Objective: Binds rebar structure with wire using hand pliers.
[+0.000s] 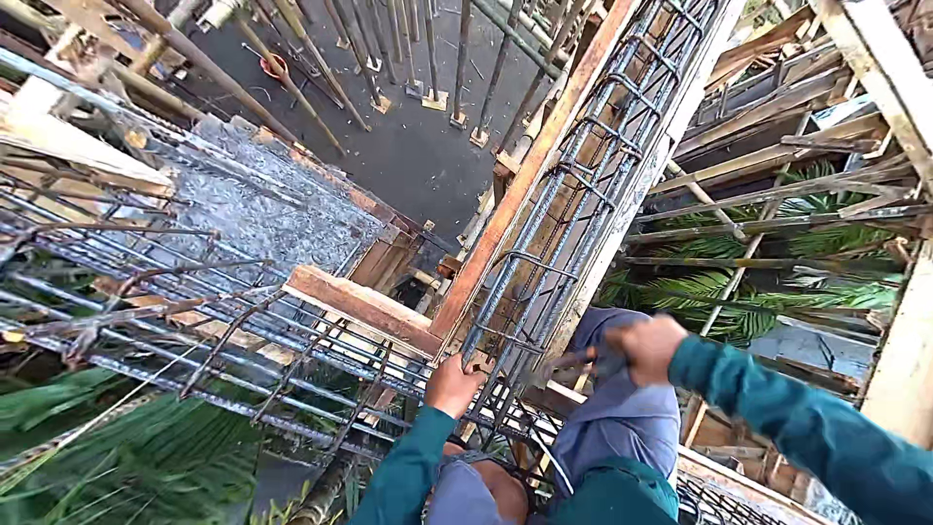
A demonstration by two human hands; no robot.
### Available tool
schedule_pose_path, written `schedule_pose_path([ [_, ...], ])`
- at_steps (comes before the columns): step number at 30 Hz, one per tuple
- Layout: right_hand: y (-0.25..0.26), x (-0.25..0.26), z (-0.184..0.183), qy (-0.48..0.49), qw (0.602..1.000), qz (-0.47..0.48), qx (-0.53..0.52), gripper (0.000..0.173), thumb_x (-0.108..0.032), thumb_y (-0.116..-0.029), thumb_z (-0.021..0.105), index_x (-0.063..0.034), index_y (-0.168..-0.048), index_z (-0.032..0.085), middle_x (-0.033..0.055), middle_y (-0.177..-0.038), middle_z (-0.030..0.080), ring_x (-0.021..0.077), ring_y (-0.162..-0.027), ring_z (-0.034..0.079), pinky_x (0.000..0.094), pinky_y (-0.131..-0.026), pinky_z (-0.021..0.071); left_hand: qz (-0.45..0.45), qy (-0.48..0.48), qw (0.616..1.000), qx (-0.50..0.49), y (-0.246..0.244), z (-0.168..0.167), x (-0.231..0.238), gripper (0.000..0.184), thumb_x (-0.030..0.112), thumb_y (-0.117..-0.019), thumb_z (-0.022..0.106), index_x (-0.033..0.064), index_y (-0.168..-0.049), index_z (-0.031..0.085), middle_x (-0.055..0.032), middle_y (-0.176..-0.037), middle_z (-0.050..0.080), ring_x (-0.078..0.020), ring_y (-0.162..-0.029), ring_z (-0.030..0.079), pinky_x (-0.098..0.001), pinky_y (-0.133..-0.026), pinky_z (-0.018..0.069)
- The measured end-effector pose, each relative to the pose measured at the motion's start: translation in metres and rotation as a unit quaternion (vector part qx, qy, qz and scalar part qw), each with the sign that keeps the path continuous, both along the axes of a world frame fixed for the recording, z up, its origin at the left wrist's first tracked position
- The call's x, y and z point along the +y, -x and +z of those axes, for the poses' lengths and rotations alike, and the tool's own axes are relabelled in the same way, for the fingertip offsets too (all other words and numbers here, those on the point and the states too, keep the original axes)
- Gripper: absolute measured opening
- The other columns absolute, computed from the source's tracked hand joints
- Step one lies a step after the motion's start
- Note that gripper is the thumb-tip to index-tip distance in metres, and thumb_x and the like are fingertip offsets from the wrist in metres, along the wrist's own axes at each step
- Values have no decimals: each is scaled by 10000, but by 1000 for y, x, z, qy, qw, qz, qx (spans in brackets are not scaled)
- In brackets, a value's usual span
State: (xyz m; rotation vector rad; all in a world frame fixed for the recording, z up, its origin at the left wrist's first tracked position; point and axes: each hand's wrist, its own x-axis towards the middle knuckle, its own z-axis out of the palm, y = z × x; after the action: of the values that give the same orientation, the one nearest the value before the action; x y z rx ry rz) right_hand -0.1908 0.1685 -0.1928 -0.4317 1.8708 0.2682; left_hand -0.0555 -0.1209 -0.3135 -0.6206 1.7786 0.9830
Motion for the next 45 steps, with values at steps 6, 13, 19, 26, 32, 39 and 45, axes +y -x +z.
schedule_pose_path([
  [6,25,16,-1,-98,978,-86,164,393,-268,-827,773,-57,-1142,665,231,-1001,709,466,-971,688,677,-762,522,-1,-1,1000,1,-3,5,1,247,207,-924,711,-4,-1027,637,-169,-899,634,-330,-853,625,-568,-789,502],
  [13,3,39,-29,-93,968,-170,161,420,-280,-826,786,-64,-1168,673,268,-1052,707,508,-1014,675,726,-788,514,-9,-1,1000,-2,-12,12,4,231,210,-916,707,11,-1006,630,-153,-881,628,-319,-842,619,-561,-773,494],
  [19,-87,74,-12,13,905,-397,153,647,-98,-800,724,-55,-1410,511,279,-1061,676,484,-971,666,715,-805,507,-3,-3,1000,-10,1,16,0,230,193,-912,719,-2,-1001,635,-150,-862,617,-310,-817,607,-556,-761,493],
  [26,-73,83,-46,-53,972,-221,64,559,-159,-858,708,-114,-1393,551,280,-1158,688,533,-1047,665,749,-803,494,8,11,1000,-21,1,16,1,179,143,-869,729,45,-899,582,-63,-756,529,-229,-705,533,-473,-665,461],
  [32,-49,36,-120,-29,979,-199,32,575,-212,-859,695,-68,-1390,527,263,-1234,664,484,-1118,658,704,-861,501,24,21,999,-11,-2,15,3,195,106,-843,730,87,-826,536,-5,-693,470,-169,-634,481,-398,-610,430],
  [39,-8,46,-145,-41,972,-206,108,436,-252,-829,778,-43,-1193,659,244,-1037,713,480,-983,692,694,-760,532,40,23,999,-4,-2,19,5,238,76,-820,730,116,-776,499,13,-653,446,-150,-591,456,-372,-575,406],
  [45,-40,19,-130,-10,984,-176,31,512,-289,-851,727,-21,-1273,621,276,-1174,679,500,-1099,656,720,-854,498,30,30,999,-5,-1,19,5,207,103,-833,726,99,-786,525,-1,-665,466,-168,-612,478,-404,-593,422],
])
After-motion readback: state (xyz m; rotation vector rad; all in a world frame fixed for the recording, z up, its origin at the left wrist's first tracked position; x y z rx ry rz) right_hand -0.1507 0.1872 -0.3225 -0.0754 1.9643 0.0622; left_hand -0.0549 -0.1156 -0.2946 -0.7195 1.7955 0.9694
